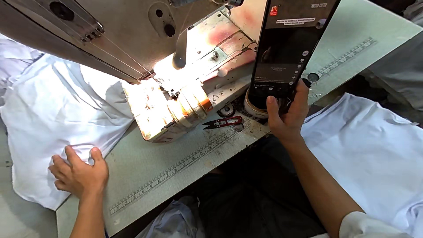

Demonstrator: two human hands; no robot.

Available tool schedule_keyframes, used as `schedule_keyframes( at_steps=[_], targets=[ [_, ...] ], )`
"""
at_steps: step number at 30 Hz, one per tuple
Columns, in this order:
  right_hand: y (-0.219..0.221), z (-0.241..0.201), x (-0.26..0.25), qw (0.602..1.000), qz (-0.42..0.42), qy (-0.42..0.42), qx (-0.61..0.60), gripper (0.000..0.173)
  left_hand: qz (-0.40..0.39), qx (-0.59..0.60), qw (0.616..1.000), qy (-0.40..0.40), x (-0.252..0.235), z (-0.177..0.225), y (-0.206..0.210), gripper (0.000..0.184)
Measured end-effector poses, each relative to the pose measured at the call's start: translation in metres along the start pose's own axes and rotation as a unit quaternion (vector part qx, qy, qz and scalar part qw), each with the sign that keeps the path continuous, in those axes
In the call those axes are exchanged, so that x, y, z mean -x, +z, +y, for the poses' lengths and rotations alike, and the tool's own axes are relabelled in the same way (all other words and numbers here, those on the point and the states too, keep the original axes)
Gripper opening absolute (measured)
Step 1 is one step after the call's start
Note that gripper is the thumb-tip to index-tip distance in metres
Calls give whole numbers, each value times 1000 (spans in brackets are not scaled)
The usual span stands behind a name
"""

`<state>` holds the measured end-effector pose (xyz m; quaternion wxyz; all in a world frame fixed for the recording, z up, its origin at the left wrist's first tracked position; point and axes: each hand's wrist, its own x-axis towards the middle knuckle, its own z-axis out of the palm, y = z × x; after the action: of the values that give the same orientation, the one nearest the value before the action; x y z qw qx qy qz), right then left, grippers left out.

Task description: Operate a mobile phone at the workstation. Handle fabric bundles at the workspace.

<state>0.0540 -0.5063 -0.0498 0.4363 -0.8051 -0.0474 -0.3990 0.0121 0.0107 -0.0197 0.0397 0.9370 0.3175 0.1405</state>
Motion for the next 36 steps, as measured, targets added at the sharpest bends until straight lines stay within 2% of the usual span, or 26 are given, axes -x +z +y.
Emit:
schedule_keyframes(
  at_steps=[36],
  targets=[
    [-2,-3,-2,1000,-11,-2,-3,57,-3,1,1000,-3,1,0,0,78]
  ],
)
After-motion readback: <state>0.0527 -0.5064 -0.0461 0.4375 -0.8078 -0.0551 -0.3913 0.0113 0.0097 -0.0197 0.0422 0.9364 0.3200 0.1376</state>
